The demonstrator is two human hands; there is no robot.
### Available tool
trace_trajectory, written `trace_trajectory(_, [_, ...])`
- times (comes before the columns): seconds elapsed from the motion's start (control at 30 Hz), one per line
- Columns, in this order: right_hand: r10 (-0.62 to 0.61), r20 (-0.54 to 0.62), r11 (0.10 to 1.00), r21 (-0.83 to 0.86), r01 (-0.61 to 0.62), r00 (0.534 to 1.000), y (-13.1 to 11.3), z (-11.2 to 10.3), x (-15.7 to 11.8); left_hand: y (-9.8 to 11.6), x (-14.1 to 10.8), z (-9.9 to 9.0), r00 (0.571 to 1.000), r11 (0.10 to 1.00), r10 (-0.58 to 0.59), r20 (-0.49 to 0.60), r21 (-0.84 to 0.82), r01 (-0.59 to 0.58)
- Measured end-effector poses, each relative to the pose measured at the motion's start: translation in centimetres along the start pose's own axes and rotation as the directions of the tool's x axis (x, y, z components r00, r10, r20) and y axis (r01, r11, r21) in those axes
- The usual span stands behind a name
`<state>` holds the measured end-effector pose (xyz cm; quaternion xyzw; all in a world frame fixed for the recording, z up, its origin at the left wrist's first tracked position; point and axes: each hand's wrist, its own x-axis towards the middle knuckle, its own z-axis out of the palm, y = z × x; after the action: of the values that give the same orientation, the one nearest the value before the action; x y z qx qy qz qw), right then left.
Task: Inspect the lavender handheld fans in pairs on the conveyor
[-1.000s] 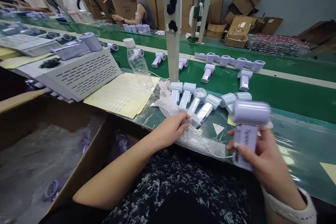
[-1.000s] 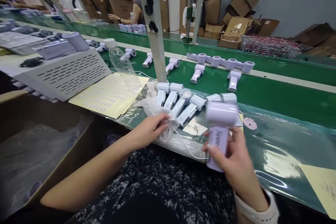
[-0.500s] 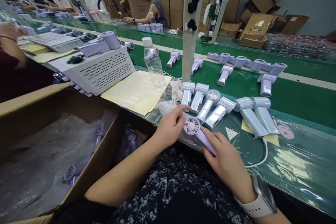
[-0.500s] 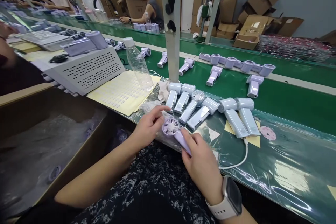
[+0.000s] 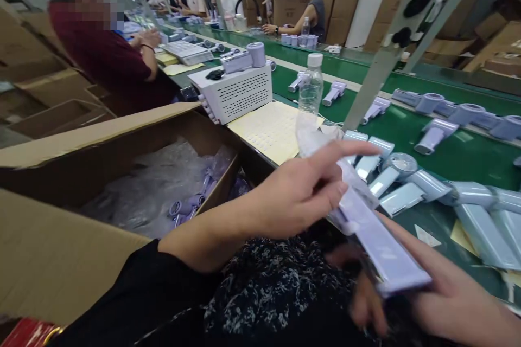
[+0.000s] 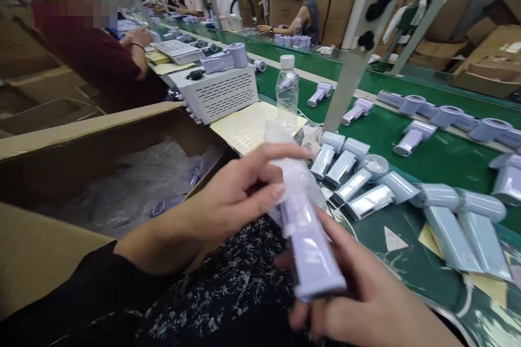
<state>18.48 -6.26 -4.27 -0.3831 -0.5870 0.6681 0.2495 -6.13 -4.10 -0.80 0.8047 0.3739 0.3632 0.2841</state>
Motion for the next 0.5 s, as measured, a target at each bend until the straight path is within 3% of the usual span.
trace_trajectory(0.07, [-0.18, -0.044, 0.938, -0.309, 0.157, 0.983, -0.7, 1.4, 1.2, -0.2, -0.8, -1.6, 0.993, 0.991, -0.078, -0.093, -0.115, 0.067])
trace_trajectory(0.13, [-0.377, -0.09, 0.817, -0.501, 0.285, 0.922, -1.6, 2.6, 2.4, -0.8, -1.7, -2.7, 0.966, 0.987, -0.134, -0.221, -0.113, 0.111])
trace_trajectory(0.2, [-0.524, -0.111, 0.735, -0.56, 0.383, 0.844, -2.3, 3.5, 3.4, -1.4, -2.7, -3.4, 0.94, 0.984, -0.177, -0.293, -0.069, 0.164])
trace_trajectory(0.27, [-0.598, -0.041, 0.678, -0.56, 0.477, 0.801, -2.5, 4.3, 3.9, -1.9, -3.6, -3.8, 0.934, 0.974, -0.223, -0.28, -0.026, 0.225])
trace_trajectory(0.33, [-0.591, 0.096, 0.648, -0.535, 0.542, 0.801, -2.0, 4.8, 4.2, -2.7, -4.3, -4.0, 0.93, 0.957, -0.267, -0.253, 0.043, 0.287])
trace_trajectory(0.4, [-0.531, 0.172, 0.664, -0.523, 0.534, 0.83, -1.3, 4.8, 4.2, -4.1, -4.9, -4.2, 0.91, 0.91, -0.333, -0.246, 0.169, 0.379])
trace_trajectory(0.47, [-0.49, 0.128, 0.706, -0.522, 0.479, 0.862, -0.5, 4.0, 3.8, -6.1, -5.6, -4.5, 0.859, 0.765, -0.472, -0.2, 0.391, 0.512])
trace_trajectory(0.5, [-0.479, 0.076, 0.73, -0.518, 0.445, 0.874, -0.2, 3.3, 3.5, -7.3, -6.1, -4.7, 0.81, 0.654, -0.562, -0.169, 0.509, 0.559])
